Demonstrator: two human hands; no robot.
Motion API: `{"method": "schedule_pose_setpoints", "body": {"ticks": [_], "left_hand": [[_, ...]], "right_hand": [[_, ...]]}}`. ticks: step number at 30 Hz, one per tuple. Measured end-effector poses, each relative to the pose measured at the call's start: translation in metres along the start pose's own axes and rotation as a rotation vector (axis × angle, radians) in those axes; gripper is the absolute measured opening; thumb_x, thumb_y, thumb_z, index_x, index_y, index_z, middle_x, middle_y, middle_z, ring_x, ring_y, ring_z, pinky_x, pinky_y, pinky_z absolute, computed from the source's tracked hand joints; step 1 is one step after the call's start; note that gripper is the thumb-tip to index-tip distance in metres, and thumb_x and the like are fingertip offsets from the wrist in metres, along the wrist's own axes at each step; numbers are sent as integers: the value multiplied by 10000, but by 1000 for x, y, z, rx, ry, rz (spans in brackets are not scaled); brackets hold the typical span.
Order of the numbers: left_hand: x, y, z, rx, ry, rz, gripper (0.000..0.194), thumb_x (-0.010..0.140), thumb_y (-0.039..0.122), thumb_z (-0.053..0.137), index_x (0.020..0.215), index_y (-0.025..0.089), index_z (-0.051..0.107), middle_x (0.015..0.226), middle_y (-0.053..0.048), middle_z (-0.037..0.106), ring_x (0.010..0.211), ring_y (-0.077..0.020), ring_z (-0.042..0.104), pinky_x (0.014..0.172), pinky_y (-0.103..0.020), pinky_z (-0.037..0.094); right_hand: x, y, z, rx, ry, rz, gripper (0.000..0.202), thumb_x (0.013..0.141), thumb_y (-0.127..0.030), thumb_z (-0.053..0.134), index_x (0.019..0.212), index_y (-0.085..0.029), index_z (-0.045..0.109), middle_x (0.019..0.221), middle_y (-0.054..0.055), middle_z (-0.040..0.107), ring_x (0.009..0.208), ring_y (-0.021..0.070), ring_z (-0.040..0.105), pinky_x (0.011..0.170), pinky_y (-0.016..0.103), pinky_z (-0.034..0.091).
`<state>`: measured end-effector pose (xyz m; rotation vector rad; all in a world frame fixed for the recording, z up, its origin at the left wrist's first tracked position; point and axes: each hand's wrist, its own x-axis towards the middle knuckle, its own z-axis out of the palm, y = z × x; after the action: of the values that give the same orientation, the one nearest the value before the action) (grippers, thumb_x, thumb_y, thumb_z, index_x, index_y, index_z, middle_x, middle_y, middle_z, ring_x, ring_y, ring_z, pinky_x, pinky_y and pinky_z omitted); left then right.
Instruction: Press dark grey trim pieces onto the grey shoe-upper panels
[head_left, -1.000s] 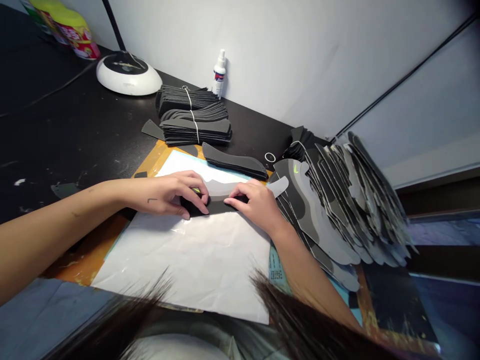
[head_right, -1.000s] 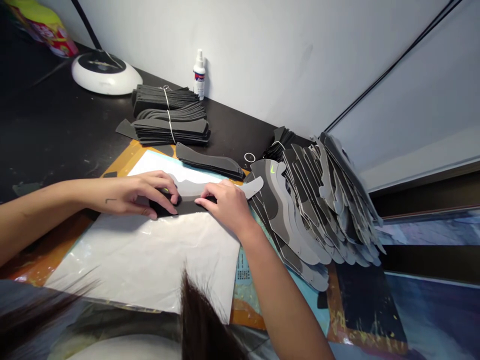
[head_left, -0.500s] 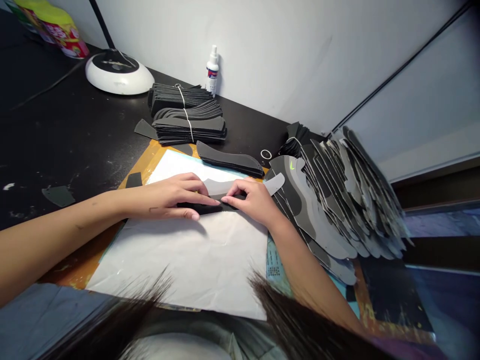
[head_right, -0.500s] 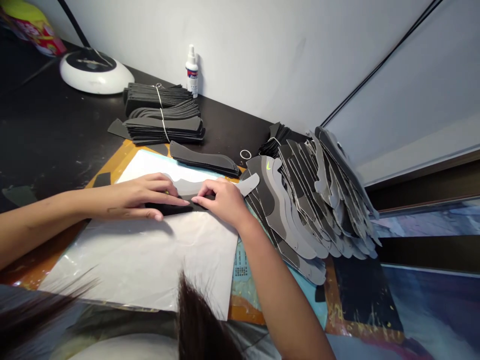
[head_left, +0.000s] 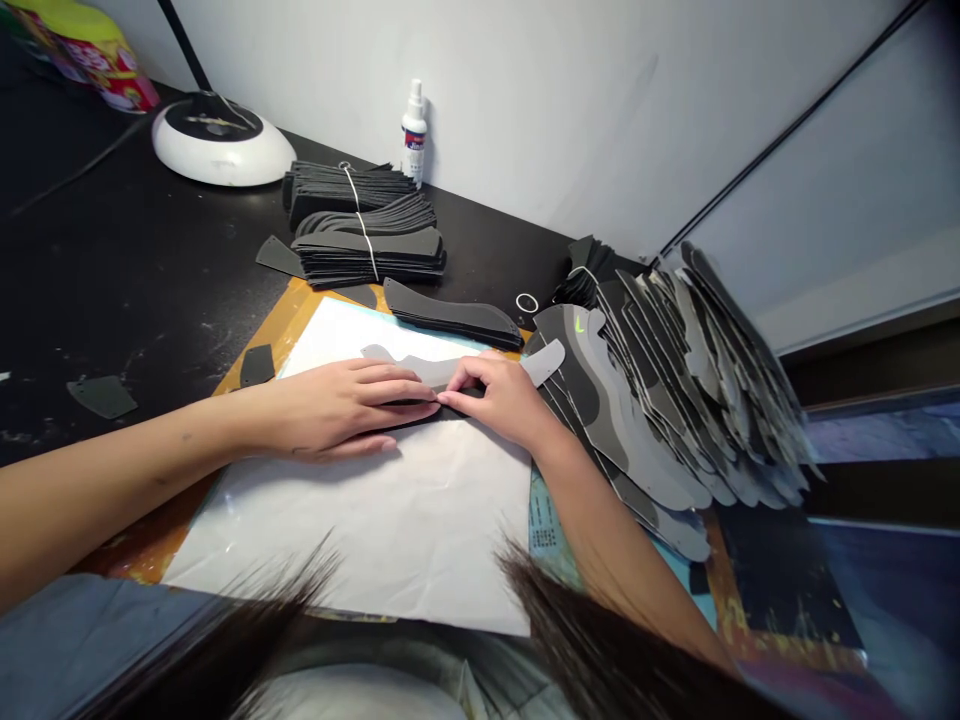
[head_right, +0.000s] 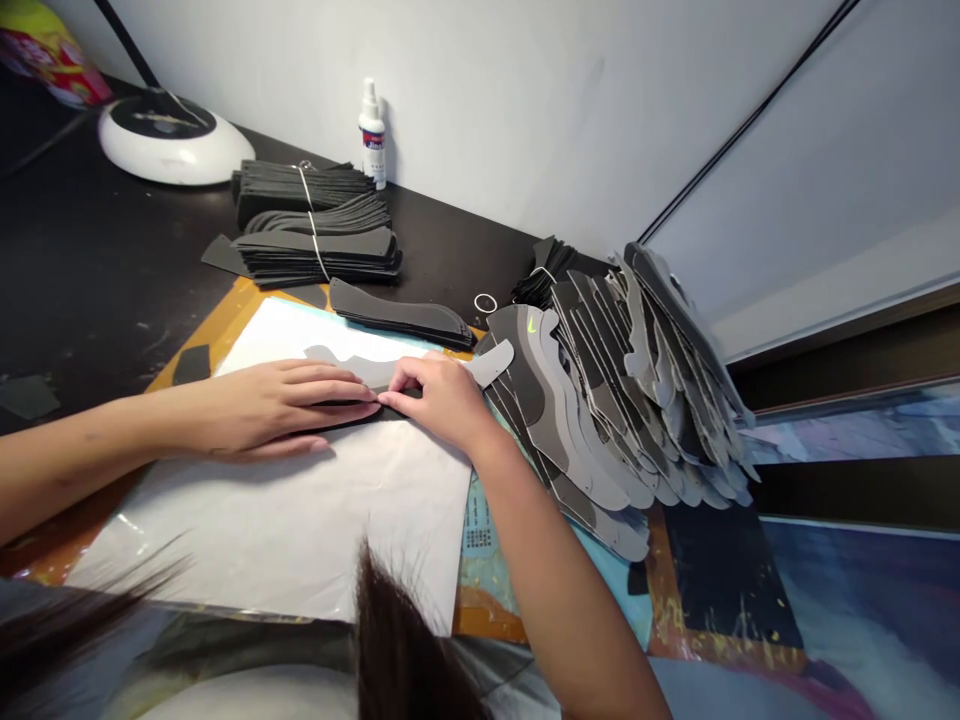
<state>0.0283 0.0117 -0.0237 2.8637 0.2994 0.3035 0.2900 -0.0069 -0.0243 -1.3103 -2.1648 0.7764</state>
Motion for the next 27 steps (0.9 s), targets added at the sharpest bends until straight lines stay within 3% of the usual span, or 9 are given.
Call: {"method": "schedule_pose_setpoints", "body": {"ticks": [5, 8, 18, 27], "left_hand": [[-5, 15, 12, 24, -71, -66, 1063, 910, 769, 464, 1633, 148, -7, 1645, -203, 246, 1509, -369, 268, 1245, -459, 176], [-5, 22, 16, 33, -67, -91, 1202, 831, 863, 444, 1623, 97, -37, 1658, -223, 152, 1528, -381, 217, 1256, -455, 158], [-4, 21, 10, 10, -75, -64, 1169, 808, 869, 481, 1630, 120, 120, 1642, -205, 199, 1509, -381, 268, 1253, -463, 206], [-4, 28, 15, 6, -5, -47, 1188, 826, 856, 475, 1628, 92, 46, 1646, -209, 179, 1517, -378, 248, 1268, -455, 170]], "right_hand": [[1, 0, 0, -9, -3, -6, 151, 855, -226, 746, 733, -208, 658, 732, -17, 647, 777, 166, 560, 695, 276, 380], [1, 1, 1, 9, 2, -13, 176, 863, -265, 752, 732, -204, 651, 749, -11, 660, 774, 163, 568, 706, 281, 387], [2, 4, -1, 100, -31, 11, 156, 872, -251, 725, 739, -207, 655, 790, -11, 686, 788, 157, 591, 724, 279, 414], [-1, 7, -11, 14, -32, -106, 137, 928, -282, 671, 808, -217, 673, 741, -18, 646, 722, 142, 568, 693, 270, 407]]}}
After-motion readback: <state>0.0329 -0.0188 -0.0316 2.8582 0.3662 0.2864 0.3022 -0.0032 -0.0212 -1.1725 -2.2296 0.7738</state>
